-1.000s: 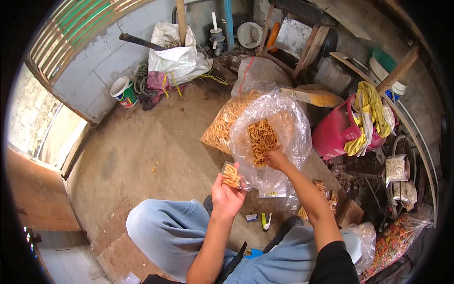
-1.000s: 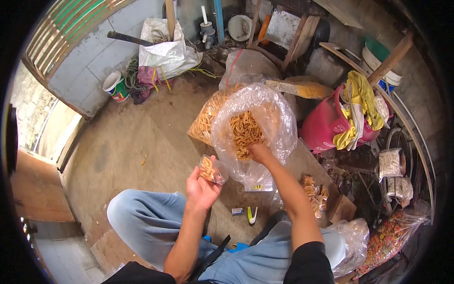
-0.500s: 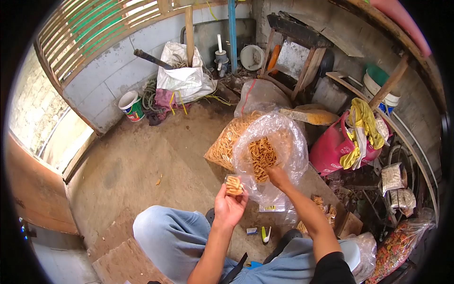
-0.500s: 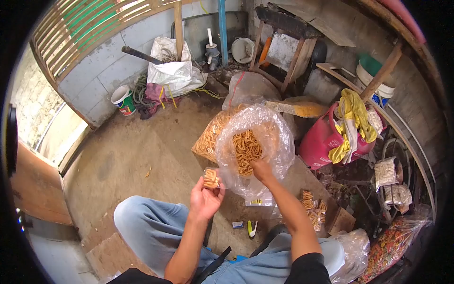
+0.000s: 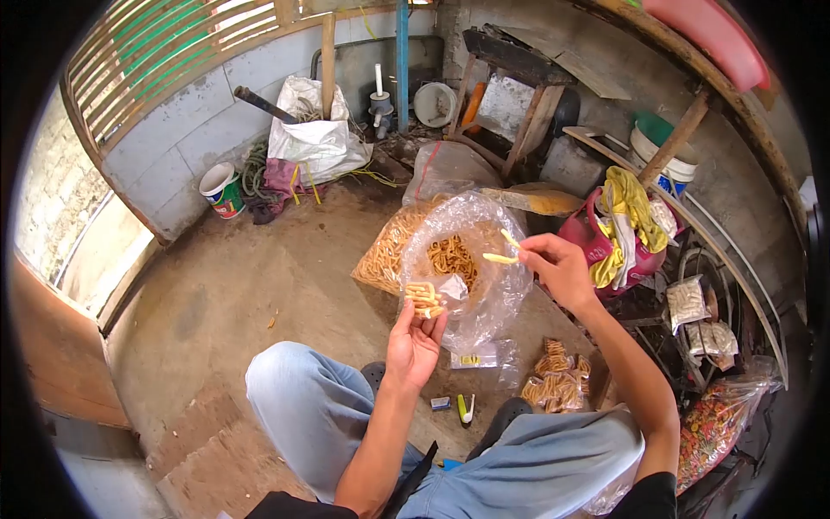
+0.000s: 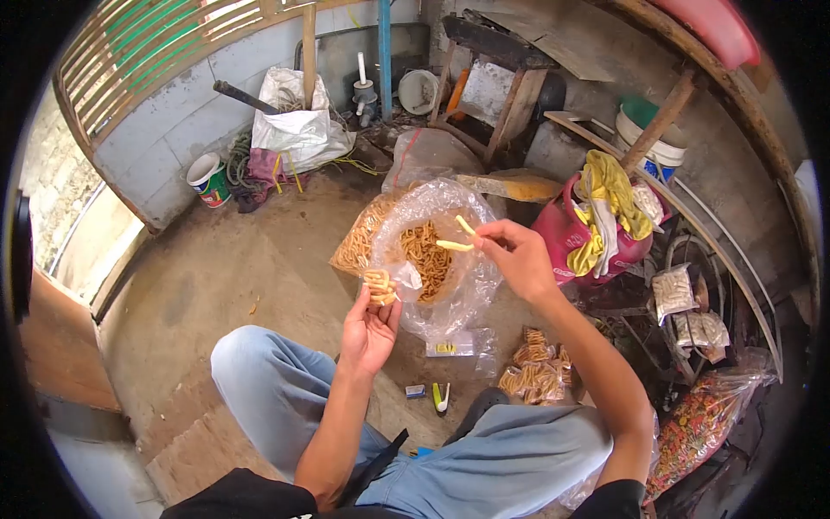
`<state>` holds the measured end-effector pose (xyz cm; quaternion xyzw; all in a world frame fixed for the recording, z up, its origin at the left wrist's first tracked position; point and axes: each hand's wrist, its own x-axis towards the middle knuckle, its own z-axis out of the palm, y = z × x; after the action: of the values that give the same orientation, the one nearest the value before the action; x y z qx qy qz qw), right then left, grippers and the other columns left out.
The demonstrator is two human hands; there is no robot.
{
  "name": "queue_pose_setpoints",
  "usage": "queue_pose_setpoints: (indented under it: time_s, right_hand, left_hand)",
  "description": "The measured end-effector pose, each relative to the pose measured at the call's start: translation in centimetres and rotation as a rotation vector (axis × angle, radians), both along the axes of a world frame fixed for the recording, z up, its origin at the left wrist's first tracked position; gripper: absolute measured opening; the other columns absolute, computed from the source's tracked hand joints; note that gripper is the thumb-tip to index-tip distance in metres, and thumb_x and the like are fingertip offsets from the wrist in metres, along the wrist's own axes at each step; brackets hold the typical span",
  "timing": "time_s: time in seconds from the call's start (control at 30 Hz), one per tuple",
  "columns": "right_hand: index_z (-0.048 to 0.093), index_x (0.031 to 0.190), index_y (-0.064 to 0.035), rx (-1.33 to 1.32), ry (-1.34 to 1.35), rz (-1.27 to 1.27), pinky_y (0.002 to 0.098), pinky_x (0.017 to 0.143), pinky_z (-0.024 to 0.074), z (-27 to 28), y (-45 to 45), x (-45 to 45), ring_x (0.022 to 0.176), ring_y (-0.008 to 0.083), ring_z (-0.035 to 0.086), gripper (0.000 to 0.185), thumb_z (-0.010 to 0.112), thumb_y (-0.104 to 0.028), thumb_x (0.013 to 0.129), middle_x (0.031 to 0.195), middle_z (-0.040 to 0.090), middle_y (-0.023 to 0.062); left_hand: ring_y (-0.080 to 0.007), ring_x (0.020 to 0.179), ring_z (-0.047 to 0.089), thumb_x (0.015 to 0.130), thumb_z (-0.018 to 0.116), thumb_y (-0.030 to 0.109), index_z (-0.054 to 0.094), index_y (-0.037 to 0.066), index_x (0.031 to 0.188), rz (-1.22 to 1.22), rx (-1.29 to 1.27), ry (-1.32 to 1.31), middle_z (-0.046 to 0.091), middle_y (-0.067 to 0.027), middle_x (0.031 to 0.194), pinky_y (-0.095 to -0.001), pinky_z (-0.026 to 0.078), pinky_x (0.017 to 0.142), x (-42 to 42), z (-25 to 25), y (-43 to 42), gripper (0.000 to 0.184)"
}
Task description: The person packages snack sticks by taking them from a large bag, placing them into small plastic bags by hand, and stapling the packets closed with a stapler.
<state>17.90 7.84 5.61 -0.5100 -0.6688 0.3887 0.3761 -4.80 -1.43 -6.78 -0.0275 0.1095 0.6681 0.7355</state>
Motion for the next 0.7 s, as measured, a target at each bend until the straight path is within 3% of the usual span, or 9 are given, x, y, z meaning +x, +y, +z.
queue_pose_setpoints:
  time_s: [0.1, 0.27, 0.47, 0.6, 0.7]
  right_hand:
    - [0.068, 0.100, -0.0021, -0.074, 0.061, 0.011, 0.0196, 0.063, 0.0425, 2.2, -4.5, 0.4, 0.072, 0.0023, 0.053, 0.015, 0.068, -0.008, 0.086, 0.083, 0.065, -0.0019]
    - [0.069, 0.099, -0.0031, -0.004, 0.047, 0.065, 0.0193, 0.061, 0.0420, 1.3, -6.8, 0.1, 0.069, 0.0011, 0.052, 0.016, 0.070, -0.010, 0.084, 0.081, 0.065, -0.0030]
    - [0.070, 0.097, -0.0046, 0.130, -0.115, 0.053, 0.0213, 0.053, 0.0413, 1.0, -7.7, -0.5, 0.058, 0.0030, 0.051, 0.015, 0.071, -0.010, 0.083, 0.076, 0.068, 0.0023]
    - [0.070, 0.097, -0.0050, 0.169, -0.139, 0.073, 0.0217, 0.052, 0.0413, 1.2, -7.9, -1.1, 0.057, 0.0035, 0.051, 0.016, 0.072, -0.010, 0.082, 0.075, 0.068, 0.0037]
    - [0.070, 0.098, -0.0040, 0.123, -0.080, 0.112, 0.0211, 0.053, 0.0414, 0.8, -8.0, -1.6, 0.059, 0.0031, 0.051, 0.016, 0.072, -0.011, 0.083, 0.076, 0.068, 0.0023]
  left_hand:
    - [-0.0241, 0.107, 0.062, 0.098, 0.047, 0.022, 0.057, 0.002, 0.115, 0.007, 0.016, -0.010, 0.063, -0.0131, 0.116, -0.0382, 0.050, 0.097, 0.4, 1.1, -0.2, 0.028]
    - [-0.0264, 0.109, 0.061, 0.099, 0.045, 0.021, 0.053, 0.000, 0.121, -0.027, 0.071, 0.011, 0.061, -0.0178, 0.118, -0.0391, 0.050, 0.098, 0.9, 1.8, -0.7, 0.031]
    - [-0.0266, 0.111, 0.060, 0.100, 0.043, 0.021, 0.050, 0.000, 0.124, -0.032, 0.132, 0.009, 0.060, -0.0190, 0.119, -0.0401, 0.049, 0.098, 1.0, 2.7, -1.1, 0.033]
    - [-0.0264, 0.112, 0.059, 0.100, 0.043, 0.022, 0.049, 0.000, 0.125, -0.042, 0.120, 0.033, 0.059, -0.0176, 0.120, -0.0404, 0.049, 0.099, 0.9, 3.1, -1.3, 0.034]
    - [-0.0245, 0.118, 0.055, 0.101, 0.039, 0.022, 0.044, 0.001, 0.132, -0.054, 0.146, 0.087, 0.053, -0.0138, 0.131, -0.0424, 0.045, 0.104, 0.8, 2.6, -1.4, 0.038]
